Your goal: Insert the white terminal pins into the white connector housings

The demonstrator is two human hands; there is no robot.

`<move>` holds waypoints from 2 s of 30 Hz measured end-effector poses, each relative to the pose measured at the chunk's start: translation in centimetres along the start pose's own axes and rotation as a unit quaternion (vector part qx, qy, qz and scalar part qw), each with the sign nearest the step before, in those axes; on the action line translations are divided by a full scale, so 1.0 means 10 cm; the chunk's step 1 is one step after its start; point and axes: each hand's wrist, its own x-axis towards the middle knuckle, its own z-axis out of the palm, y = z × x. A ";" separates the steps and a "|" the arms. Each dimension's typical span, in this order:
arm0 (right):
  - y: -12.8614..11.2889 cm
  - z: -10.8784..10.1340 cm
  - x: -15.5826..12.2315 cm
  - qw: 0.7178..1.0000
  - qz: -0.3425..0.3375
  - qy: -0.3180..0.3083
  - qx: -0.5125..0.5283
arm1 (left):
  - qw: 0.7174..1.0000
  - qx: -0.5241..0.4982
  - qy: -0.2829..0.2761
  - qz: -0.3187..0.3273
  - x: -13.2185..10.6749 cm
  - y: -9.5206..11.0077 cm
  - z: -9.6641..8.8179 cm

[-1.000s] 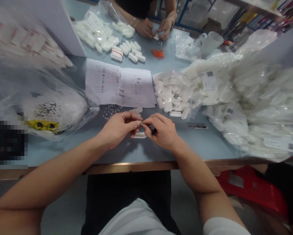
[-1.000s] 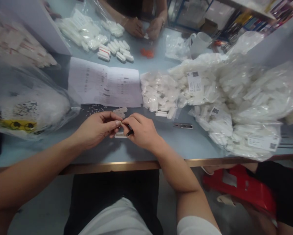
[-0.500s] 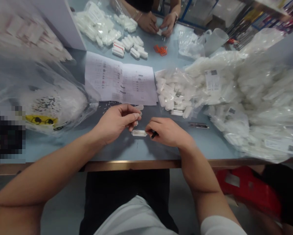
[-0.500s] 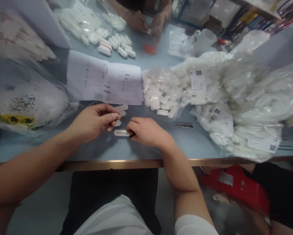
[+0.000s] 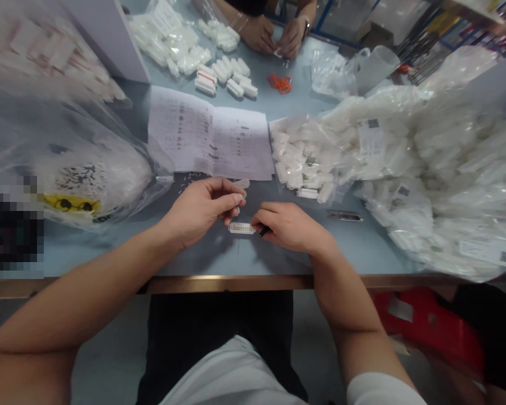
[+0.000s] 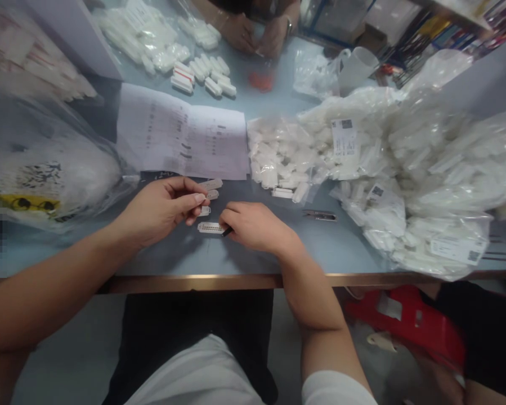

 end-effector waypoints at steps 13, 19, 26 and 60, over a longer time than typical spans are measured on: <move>0.12 -0.01 -0.09 0.988 -0.120 0.033 -0.088 | 1.000 0.002 0.007 0.001 0.01 -0.01 -0.04; 0.13 0.05 -0.07 0.981 -0.101 0.157 -0.043 | 1.000 0.001 0.006 -0.010 0.00 0.01 0.00; 0.00 0.14 0.00 0.932 -0.028 0.362 0.010 | 0.997 -0.031 -0.047 -0.045 -0.01 -0.05 0.00; 0.08 0.00 -0.09 0.991 -0.079 0.084 -0.061 | 0.725 0.609 -0.105 0.305 -0.01 -0.01 -0.16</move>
